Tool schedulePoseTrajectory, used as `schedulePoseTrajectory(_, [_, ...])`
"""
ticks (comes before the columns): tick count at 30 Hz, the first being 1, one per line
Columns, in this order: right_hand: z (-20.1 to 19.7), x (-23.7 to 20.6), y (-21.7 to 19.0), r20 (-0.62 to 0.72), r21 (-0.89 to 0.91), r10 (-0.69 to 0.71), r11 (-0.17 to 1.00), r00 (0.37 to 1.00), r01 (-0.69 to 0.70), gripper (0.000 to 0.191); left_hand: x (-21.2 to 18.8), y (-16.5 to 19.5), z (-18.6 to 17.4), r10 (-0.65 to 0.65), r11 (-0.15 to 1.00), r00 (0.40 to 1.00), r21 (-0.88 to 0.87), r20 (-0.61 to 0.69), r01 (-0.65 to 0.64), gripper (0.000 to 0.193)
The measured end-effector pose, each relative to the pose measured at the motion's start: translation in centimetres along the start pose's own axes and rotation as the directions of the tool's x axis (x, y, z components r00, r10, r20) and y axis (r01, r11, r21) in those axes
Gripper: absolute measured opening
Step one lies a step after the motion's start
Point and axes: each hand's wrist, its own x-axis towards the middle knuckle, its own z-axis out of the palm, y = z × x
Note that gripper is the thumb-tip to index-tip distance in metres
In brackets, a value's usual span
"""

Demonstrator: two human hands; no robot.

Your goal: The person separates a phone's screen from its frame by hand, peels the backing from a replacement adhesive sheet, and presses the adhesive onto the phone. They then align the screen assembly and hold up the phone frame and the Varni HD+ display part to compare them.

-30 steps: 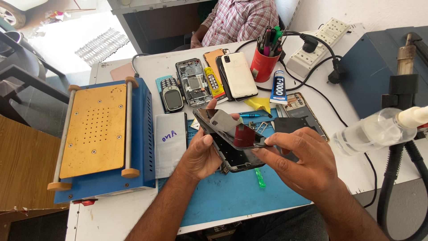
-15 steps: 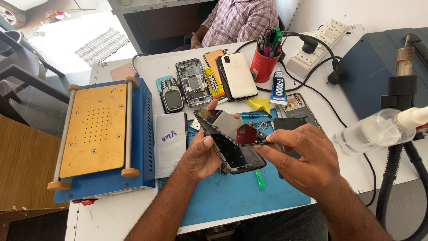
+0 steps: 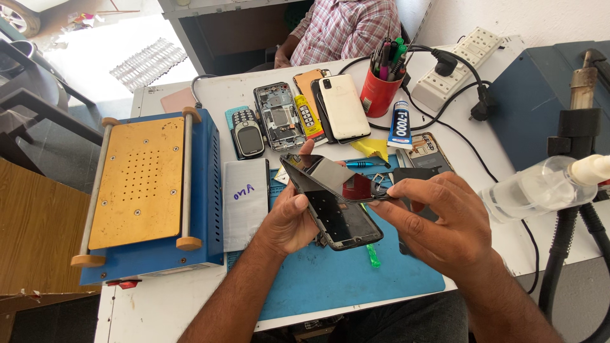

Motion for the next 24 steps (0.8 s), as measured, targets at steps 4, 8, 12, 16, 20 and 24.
schedulePoseTrajectory(4, [-0.1,0.2,0.1,-0.010,-0.008,-0.008,1.000,1.000,0.008,0.030,0.1,0.1,0.2,0.003,1.000,1.000,0.018,0.013,-0.004,0.133])
schedulePoseTrajectory(8, [-0.1,0.4,0.2,-0.022,-0.019,-0.009,1.000,1.000,0.008,0.030,0.1,0.1,0.3,-0.019,0.999,1.000,0.025,-0.016,0.020,0.135])
schedulePoseTrajectory(12, [0.0,0.7,0.2,-0.043,-0.022,-0.016,1.000,0.999,0.015,0.029,-0.1,0.2,0.2,-0.009,0.999,1.000,0.033,-0.023,0.010,0.137])
schedulePoseTrajectory(16, [-0.1,1.0,0.3,-0.046,-0.025,-0.015,1.000,0.999,0.014,0.028,-0.2,0.2,0.2,-0.010,1.000,1.000,0.028,-0.015,0.010,0.138])
schedulePoseTrajectory(20, [-0.1,1.2,0.3,-0.045,-0.028,-0.004,1.000,0.999,0.003,0.026,-0.1,0.3,0.4,-0.014,1.000,1.000,0.022,-0.002,0.014,0.139])
schedulePoseTrajectory(24, [-0.1,1.3,0.6,-0.044,-0.037,0.002,0.999,0.999,-0.003,0.025,0.0,0.3,0.5,-0.014,1.000,0.999,-0.007,0.048,0.014,0.138])
